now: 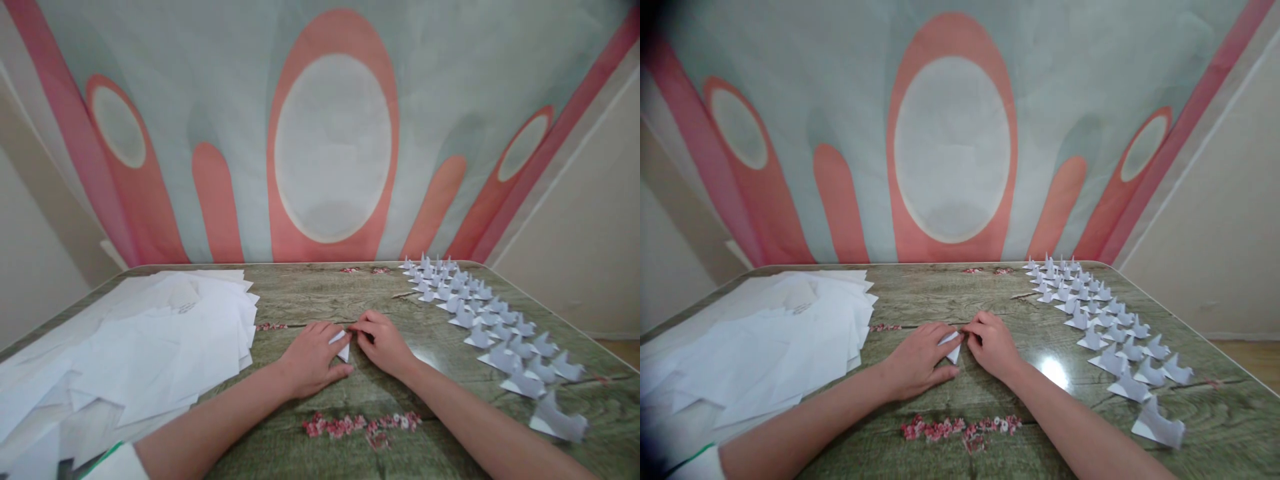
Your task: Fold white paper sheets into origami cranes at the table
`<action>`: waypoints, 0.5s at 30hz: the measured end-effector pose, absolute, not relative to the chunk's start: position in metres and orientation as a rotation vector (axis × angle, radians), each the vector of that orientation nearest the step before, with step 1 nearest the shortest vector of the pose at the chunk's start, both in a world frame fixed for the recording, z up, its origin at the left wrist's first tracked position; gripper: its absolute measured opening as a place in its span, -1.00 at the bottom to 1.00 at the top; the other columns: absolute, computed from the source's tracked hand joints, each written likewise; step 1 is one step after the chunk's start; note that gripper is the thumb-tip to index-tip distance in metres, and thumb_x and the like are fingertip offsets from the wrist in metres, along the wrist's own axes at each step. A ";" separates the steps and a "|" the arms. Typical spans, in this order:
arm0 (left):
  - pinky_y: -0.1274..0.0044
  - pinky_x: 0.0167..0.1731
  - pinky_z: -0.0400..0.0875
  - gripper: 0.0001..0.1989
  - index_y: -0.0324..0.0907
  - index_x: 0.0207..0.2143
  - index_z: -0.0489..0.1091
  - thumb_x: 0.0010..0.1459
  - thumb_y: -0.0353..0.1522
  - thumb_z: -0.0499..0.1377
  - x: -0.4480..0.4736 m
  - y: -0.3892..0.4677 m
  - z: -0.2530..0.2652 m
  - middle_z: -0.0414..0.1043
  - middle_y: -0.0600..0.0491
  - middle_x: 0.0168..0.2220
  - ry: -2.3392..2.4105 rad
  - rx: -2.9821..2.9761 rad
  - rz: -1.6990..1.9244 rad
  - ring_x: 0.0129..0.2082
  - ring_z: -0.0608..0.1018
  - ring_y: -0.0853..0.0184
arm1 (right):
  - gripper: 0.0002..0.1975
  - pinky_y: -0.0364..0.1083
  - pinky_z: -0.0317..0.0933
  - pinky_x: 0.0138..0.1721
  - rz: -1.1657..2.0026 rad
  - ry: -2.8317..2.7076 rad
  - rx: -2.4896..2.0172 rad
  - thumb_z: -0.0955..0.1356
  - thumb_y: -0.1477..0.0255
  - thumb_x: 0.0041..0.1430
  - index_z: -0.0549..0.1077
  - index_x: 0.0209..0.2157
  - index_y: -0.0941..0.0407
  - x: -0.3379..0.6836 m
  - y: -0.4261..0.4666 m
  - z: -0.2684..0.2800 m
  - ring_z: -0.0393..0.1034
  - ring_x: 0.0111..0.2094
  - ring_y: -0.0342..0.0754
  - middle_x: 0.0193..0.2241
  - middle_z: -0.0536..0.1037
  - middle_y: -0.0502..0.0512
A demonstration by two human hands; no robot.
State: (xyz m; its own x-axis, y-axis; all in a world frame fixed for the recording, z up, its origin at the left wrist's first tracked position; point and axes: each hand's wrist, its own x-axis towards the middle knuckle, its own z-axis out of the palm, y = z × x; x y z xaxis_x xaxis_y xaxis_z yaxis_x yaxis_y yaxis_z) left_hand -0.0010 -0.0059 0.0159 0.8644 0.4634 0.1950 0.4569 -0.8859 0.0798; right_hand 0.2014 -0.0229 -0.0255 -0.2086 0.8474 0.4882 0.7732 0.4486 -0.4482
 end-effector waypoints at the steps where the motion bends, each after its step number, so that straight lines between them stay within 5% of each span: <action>1: 0.30 -0.01 0.17 -0.47 -0.15 0.08 0.17 0.13 -0.07 0.02 -0.002 -0.006 0.016 0.25 -0.08 0.00 0.730 3.003 0.330 0.00 0.28 0.14 | -0.75 -0.08 0.18 -0.28 0.108 -2.002 -1.338 0.24 0.59 0.07 0.49 -0.28 0.08 0.201 -0.024 -0.023 0.28 -0.33 -0.07 -0.40 0.40 0.06; 6: 0.31 0.01 0.14 -0.55 -0.14 0.00 0.26 0.11 -0.12 0.08 -0.004 -0.002 0.005 0.24 -0.07 0.01 0.718 2.950 0.413 0.00 0.27 0.17 | -0.69 0.00 0.14 -0.18 -0.160 -2.109 -1.166 0.24 0.54 0.09 0.39 -0.10 0.13 0.174 -0.044 0.002 0.24 -0.19 0.00 -0.22 0.40 0.17; 15: 0.34 0.01 0.13 -0.65 0.03 0.07 0.21 0.23 -0.26 -0.03 -0.005 0.005 -0.005 0.24 0.02 0.02 0.727 2.942 0.424 0.02 0.25 0.24 | -0.82 -0.07 0.07 -0.12 -0.574 -2.689 -0.152 0.18 0.45 0.26 0.38 -0.21 0.06 0.066 -0.078 0.026 0.22 -0.22 -0.13 -0.18 0.40 0.00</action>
State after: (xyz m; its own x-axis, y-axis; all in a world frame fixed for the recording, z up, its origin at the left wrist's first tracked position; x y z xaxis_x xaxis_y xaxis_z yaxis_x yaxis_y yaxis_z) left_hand -0.0046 0.0050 -0.0045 0.8488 0.4675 0.2468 0.4450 -0.8839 0.1438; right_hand 0.0661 -0.0778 0.0256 -0.9198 0.0252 0.3916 0.1829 0.9104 0.3710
